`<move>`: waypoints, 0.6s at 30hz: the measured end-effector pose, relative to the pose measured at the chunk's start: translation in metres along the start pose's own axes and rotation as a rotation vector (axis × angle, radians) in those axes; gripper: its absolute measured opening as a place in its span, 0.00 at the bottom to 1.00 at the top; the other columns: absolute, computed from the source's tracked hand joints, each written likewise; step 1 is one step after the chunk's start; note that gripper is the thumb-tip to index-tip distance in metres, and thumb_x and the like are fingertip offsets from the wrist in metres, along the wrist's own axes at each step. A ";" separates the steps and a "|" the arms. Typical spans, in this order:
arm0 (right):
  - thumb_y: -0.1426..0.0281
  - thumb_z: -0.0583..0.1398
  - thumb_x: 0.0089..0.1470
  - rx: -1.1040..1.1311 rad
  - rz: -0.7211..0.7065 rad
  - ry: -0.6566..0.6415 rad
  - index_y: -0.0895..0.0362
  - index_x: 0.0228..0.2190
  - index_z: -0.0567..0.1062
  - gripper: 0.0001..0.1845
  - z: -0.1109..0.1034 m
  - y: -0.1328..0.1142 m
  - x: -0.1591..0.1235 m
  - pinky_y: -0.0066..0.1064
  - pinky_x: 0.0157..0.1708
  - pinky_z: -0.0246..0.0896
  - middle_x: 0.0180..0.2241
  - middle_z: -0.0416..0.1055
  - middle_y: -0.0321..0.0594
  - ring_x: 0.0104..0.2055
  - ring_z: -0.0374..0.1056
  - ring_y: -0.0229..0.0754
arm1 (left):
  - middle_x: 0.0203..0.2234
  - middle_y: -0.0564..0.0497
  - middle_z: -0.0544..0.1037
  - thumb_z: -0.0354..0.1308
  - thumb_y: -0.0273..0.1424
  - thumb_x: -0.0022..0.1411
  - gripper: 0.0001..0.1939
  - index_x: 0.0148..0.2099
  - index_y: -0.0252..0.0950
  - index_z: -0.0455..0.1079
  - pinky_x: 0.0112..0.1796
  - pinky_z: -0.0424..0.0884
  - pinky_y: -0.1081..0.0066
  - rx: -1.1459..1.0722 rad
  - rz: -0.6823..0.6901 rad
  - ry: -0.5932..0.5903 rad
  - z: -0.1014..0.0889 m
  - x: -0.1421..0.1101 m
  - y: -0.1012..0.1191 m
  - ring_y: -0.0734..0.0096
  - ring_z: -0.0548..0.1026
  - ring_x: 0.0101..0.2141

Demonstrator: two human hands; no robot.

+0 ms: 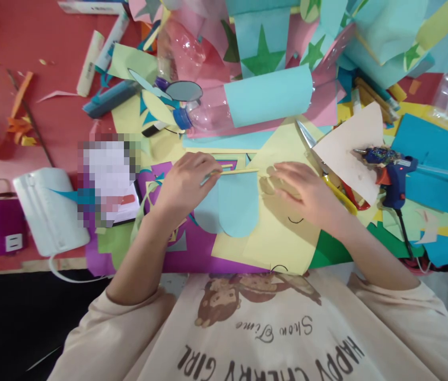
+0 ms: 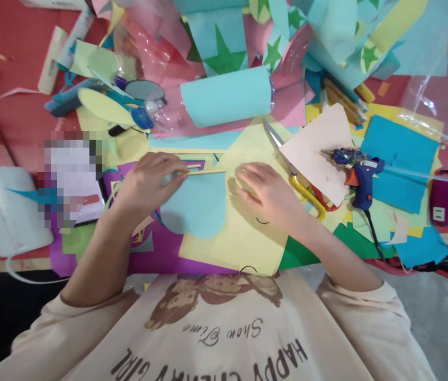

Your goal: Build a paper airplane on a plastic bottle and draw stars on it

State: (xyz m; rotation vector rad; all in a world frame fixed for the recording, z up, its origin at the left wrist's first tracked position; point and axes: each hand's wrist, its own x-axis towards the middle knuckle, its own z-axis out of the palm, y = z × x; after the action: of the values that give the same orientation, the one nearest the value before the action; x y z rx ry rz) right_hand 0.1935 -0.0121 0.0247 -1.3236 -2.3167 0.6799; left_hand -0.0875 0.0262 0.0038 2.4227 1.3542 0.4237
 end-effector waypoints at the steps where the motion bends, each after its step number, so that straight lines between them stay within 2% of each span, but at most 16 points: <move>1: 0.68 0.56 0.63 -0.064 -0.015 -0.047 0.59 0.50 0.73 0.16 0.003 -0.003 -0.005 0.49 0.59 0.65 0.56 0.72 0.51 0.60 0.66 0.51 | 0.37 0.49 0.79 0.47 0.33 0.69 0.11 0.38 0.39 0.71 0.43 0.69 0.63 0.003 0.011 -0.013 -0.001 -0.001 0.000 0.62 0.75 0.40; 5: 0.70 0.57 0.62 -0.230 -0.028 -0.120 0.60 0.55 0.70 0.20 0.016 -0.011 -0.024 0.52 0.61 0.63 0.61 0.65 0.54 0.66 0.59 0.56 | 0.35 0.48 0.80 0.46 0.33 0.70 0.13 0.38 0.37 0.70 0.41 0.70 0.63 0.057 0.046 -0.020 -0.008 -0.007 -0.003 0.61 0.75 0.38; 8: 0.70 0.57 0.62 -0.304 -0.005 -0.090 0.58 0.56 0.69 0.21 0.020 -0.012 -0.035 0.55 0.60 0.63 0.63 0.61 0.57 0.67 0.56 0.60 | 0.37 0.44 0.80 0.47 0.33 0.70 0.13 0.43 0.35 0.72 0.42 0.71 0.61 0.094 0.064 -0.033 -0.014 -0.015 -0.006 0.58 0.75 0.40; 10: 0.69 0.56 0.62 -0.333 0.013 -0.051 0.56 0.57 0.68 0.21 0.021 -0.010 -0.040 0.57 0.60 0.62 0.64 0.60 0.58 0.67 0.56 0.60 | 0.40 0.43 0.79 0.46 0.33 0.70 0.15 0.47 0.35 0.72 0.43 0.72 0.59 0.109 0.065 -0.088 -0.017 -0.018 -0.006 0.56 0.75 0.42; 13: 0.70 0.56 0.62 -0.321 0.016 0.029 0.57 0.59 0.65 0.23 0.022 -0.005 -0.044 0.54 0.60 0.64 0.62 0.64 0.56 0.66 0.59 0.57 | 0.40 0.45 0.79 0.44 0.33 0.70 0.15 0.45 0.38 0.72 0.46 0.71 0.60 0.123 0.067 -0.134 -0.020 -0.020 -0.003 0.57 0.75 0.44; 18: 0.71 0.57 0.61 -0.294 0.015 0.151 0.60 0.56 0.65 0.22 0.021 0.002 -0.047 0.50 0.55 0.70 0.57 0.70 0.56 0.61 0.66 0.54 | 0.38 0.45 0.80 0.45 0.34 0.72 0.14 0.44 0.35 0.71 0.43 0.71 0.63 0.128 0.102 -0.076 -0.024 -0.019 -0.008 0.60 0.77 0.40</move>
State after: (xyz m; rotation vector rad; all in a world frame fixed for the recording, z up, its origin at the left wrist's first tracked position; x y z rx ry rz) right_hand 0.2058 -0.0570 0.0027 -1.4628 -2.3488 0.2376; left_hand -0.1133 0.0169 0.0206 2.5924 1.2662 0.2745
